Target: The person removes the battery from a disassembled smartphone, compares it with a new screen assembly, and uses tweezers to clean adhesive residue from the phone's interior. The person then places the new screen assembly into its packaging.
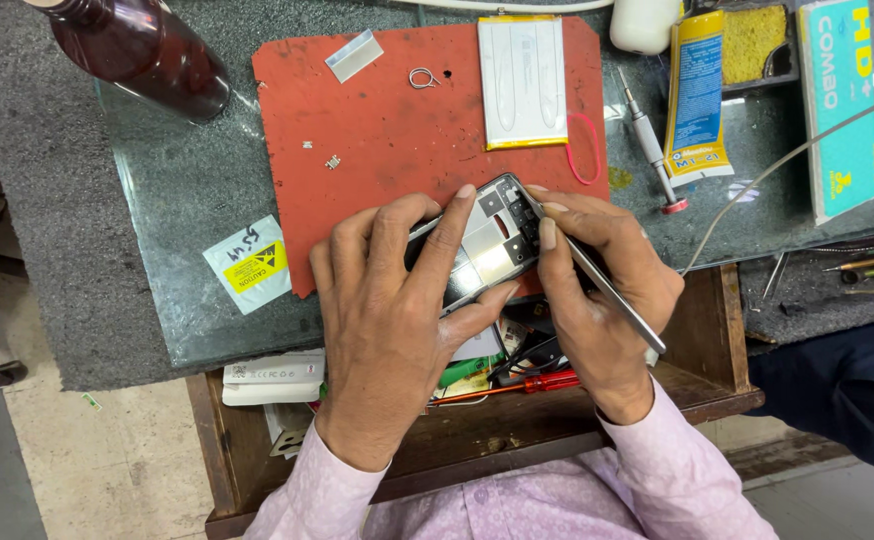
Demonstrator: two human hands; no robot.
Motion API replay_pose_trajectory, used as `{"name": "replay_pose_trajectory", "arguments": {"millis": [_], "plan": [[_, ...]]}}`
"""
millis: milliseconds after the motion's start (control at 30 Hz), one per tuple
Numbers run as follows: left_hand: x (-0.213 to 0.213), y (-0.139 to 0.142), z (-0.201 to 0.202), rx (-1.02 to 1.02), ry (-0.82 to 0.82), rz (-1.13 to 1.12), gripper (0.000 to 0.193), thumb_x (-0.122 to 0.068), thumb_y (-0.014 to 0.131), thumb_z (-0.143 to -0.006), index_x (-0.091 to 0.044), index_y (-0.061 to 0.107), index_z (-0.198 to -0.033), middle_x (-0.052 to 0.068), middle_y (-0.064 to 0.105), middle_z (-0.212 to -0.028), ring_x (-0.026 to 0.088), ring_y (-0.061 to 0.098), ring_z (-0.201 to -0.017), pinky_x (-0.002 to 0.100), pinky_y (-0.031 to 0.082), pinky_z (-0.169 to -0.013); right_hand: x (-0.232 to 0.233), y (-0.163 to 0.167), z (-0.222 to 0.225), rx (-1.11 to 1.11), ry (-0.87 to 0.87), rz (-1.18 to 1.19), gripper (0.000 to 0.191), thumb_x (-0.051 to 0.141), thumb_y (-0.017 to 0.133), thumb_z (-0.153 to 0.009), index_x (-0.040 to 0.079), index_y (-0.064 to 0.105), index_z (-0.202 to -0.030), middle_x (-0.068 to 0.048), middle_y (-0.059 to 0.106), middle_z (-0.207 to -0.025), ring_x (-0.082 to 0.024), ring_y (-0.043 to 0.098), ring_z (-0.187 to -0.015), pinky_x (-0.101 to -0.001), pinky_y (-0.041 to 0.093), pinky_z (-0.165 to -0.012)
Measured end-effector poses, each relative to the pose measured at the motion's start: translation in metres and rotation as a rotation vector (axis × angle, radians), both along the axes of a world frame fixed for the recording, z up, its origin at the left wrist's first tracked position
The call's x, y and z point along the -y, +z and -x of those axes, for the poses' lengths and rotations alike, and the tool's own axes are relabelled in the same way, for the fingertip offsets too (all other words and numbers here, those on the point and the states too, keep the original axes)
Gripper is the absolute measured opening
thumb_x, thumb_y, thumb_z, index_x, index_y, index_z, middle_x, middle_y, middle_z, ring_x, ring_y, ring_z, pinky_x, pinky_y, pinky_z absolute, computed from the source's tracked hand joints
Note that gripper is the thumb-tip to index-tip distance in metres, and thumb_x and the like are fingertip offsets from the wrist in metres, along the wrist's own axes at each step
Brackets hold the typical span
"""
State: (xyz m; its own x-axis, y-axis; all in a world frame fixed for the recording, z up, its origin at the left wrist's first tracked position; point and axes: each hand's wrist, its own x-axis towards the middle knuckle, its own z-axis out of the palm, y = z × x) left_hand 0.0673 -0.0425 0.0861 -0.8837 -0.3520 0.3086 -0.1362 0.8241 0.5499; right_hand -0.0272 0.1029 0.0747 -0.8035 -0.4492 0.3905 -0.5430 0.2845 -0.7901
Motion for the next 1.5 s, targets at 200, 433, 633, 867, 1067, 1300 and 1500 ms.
{"name": "replay_pose_trajectory", "arguments": {"millis": [200,433,633,867,1067,1300,1500], "plan": [[-0.002,0.001,0.000,0.010,0.001,-0.001,0.075,-0.043,0.088,-0.078,-0.013,0.063,-0.142,0.003,0.054,-0.127,0.027,0.050,-0.117,0.046,0.039,-0.098,0.001,0.007,0.003,-0.155,0.051,-0.078,0.011,-0.006,0.069,-0.104,-0.003,0.065,-0.114,-0.018,0.073,-0.122,-0.024,0.074,-0.110,-0.0310,0.059,-0.096],[-0.004,0.002,0.002,0.024,0.009,-0.008,0.076,-0.042,0.088,-0.075,-0.015,0.063,-0.142,0.003,0.054,-0.127,0.027,0.050,-0.117,0.046,0.040,-0.099,0.002,0.013,0.007,-0.245,0.143,-0.135,0.019,-0.007,0.075,-0.094,-0.003,0.067,-0.111,-0.015,0.075,-0.117,-0.028,0.071,-0.110,-0.0351,0.058,-0.097],[-0.005,0.003,0.001,0.033,0.016,-0.011,0.074,-0.043,0.088,-0.077,-0.014,0.064,-0.141,0.002,0.055,-0.125,0.027,0.050,-0.115,0.046,0.039,-0.096,-0.007,0.013,0.005,-0.333,0.047,-0.196,0.019,-0.009,0.075,-0.096,-0.004,0.066,-0.112,-0.017,0.074,-0.118,-0.031,0.071,-0.113,-0.0357,0.057,-0.096],[-0.004,0.001,0.001,0.004,0.020,0.019,0.072,-0.046,0.088,-0.079,-0.013,0.065,-0.140,0.004,0.055,-0.123,0.027,0.050,-0.115,0.047,0.040,-0.096,-0.029,0.020,-0.023,-0.362,-0.014,-0.288,0.019,-0.010,0.075,-0.092,-0.004,0.065,-0.107,-0.018,0.074,-0.116,-0.032,0.071,-0.110,-0.0383,0.056,-0.099],[-0.007,0.001,-0.002,-0.003,0.026,0.023,0.072,-0.044,0.088,-0.079,-0.013,0.065,-0.139,0.004,0.055,-0.122,0.027,0.050,-0.114,0.046,0.040,-0.095,-0.021,0.017,-0.012,-0.346,0.019,-0.242,0.020,-0.010,0.075,-0.094,-0.004,0.066,-0.111,-0.016,0.074,-0.119,-0.031,0.072,-0.113,-0.0372,0.056,-0.101],[-0.010,0.007,0.000,-0.006,0.026,0.003,0.071,-0.041,0.089,-0.078,-0.014,0.065,-0.139,0.003,0.054,-0.122,0.027,0.050,-0.114,0.046,0.040,-0.095,-0.022,0.024,-0.006,-0.332,0.053,-0.237,0.022,-0.010,0.075,-0.091,-0.004,0.068,-0.111,-0.016,0.074,-0.118,-0.031,0.072,-0.111,-0.0373,0.057,-0.100],[-0.008,0.021,0.005,0.121,0.018,-0.010,0.084,-0.042,0.090,-0.072,-0.004,0.061,-0.142,0.008,0.050,-0.116,0.029,0.050,-0.107,0.046,0.043,-0.092,-0.064,0.041,-0.035,-0.223,-0.048,-0.255,0.019,-0.008,0.073,-0.089,-0.001,0.066,-0.105,-0.014,0.075,-0.114,-0.026,0.072,-0.106,-0.0327,0.057,-0.097]]}}
